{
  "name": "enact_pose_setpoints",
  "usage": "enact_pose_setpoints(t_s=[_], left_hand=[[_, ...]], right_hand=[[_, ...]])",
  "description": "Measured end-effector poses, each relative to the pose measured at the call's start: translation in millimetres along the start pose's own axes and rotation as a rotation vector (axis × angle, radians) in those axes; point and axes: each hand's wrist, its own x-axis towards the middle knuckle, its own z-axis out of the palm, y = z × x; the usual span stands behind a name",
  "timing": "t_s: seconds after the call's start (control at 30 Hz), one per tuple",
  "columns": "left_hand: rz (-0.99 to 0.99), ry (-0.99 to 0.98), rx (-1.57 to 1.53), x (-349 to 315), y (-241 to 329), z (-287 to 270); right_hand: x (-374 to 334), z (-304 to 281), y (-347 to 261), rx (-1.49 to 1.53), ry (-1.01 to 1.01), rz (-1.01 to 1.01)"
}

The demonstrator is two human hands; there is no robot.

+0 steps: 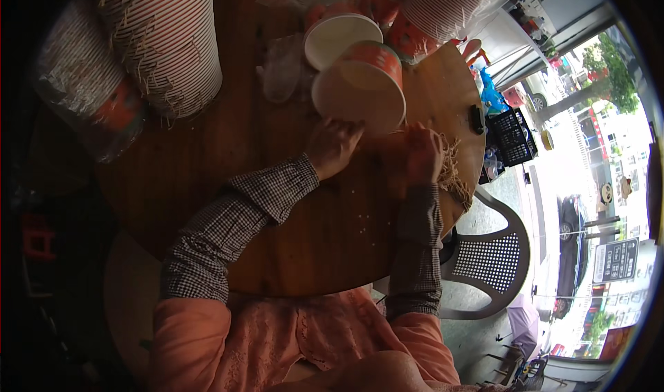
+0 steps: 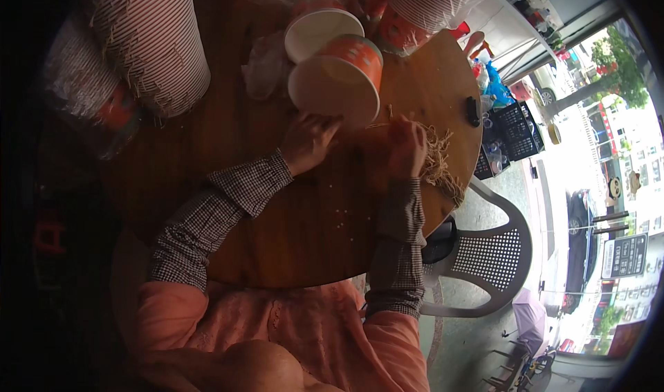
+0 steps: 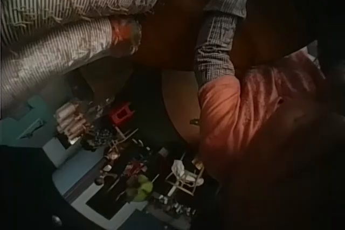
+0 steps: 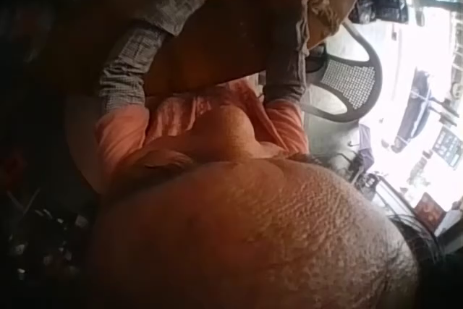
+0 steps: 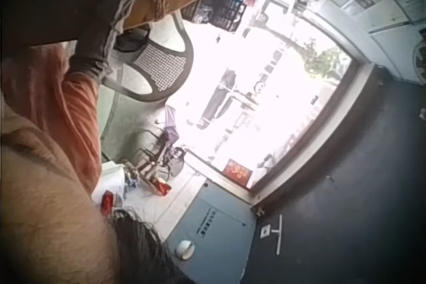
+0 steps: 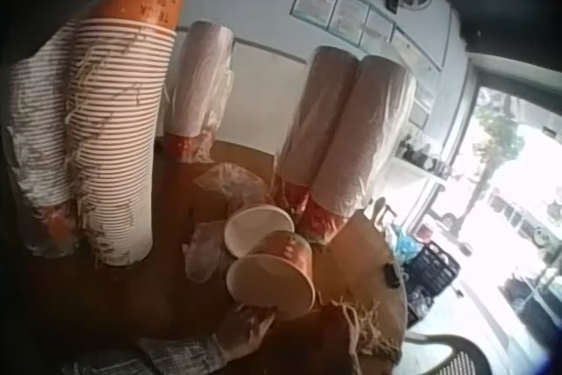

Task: Attaching string handles to paper buckets manually at a workstation.

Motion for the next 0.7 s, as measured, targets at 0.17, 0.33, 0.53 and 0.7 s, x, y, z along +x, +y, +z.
enact_pose_setpoints(t_s=[0.17, 0.33, 0.53, 0.7], left_hand=[[-0.089, 0.042, 0.11, -17.0, 2.0, -25.7], [-0.171, 0.156, -0.14, -29.0, -9.4, -49.5], [-0.336, 0.202, -0.307, -37.7, -13.3, -64.7], [-0.252, 0.182, -0.39, -31.3, -3.7, -74.1]], right_hand=[[-53.4, 77.5, 0.5, 0.173, -0.265, 0.199], [-77.1, 101.0, -10.2, 0.099, -0.393, 0.231], [-83.5, 106.6, -17.1, -0.206, -0.476, 0.349], [-81.9, 99.2, -13.3, -0.255, -0.548, 0.264]])
